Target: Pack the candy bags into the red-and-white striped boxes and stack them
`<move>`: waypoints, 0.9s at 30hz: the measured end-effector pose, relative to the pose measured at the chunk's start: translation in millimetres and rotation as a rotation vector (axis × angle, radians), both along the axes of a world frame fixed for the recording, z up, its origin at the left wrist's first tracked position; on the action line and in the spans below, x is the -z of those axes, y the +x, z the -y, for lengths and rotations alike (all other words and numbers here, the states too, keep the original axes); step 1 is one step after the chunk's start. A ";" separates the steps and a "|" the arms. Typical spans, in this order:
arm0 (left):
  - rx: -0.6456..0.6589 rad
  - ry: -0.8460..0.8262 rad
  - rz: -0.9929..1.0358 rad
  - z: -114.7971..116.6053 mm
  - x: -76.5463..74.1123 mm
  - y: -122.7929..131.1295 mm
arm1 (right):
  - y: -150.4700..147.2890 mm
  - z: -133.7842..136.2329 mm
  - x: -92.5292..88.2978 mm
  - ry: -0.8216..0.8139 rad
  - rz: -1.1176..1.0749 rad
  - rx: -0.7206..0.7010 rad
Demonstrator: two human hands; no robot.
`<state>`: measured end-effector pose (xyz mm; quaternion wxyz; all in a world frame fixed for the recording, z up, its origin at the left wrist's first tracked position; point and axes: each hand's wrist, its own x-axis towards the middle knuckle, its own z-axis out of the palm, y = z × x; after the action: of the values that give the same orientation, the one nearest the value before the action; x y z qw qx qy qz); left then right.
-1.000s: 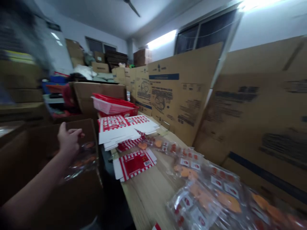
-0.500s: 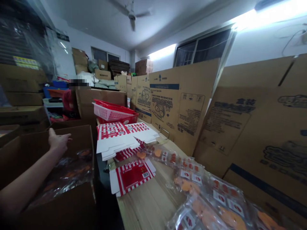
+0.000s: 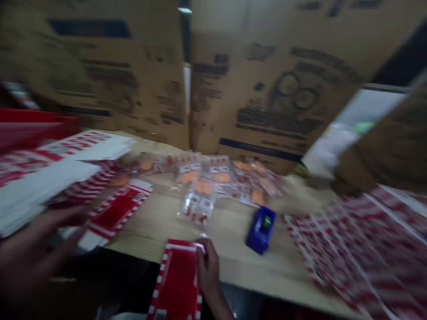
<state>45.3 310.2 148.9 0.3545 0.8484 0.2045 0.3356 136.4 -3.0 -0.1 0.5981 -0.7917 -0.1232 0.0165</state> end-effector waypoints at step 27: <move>0.723 -0.287 -0.294 130.1 161.7 83.9 | 105.1 151.6 19.4 -0.122 0.133 0.765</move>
<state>129.3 180.1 -12.8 0.5313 0.8464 -0.0135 0.0330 241.5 -154.6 -19.5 0.5037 -0.8138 0.1436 -0.2517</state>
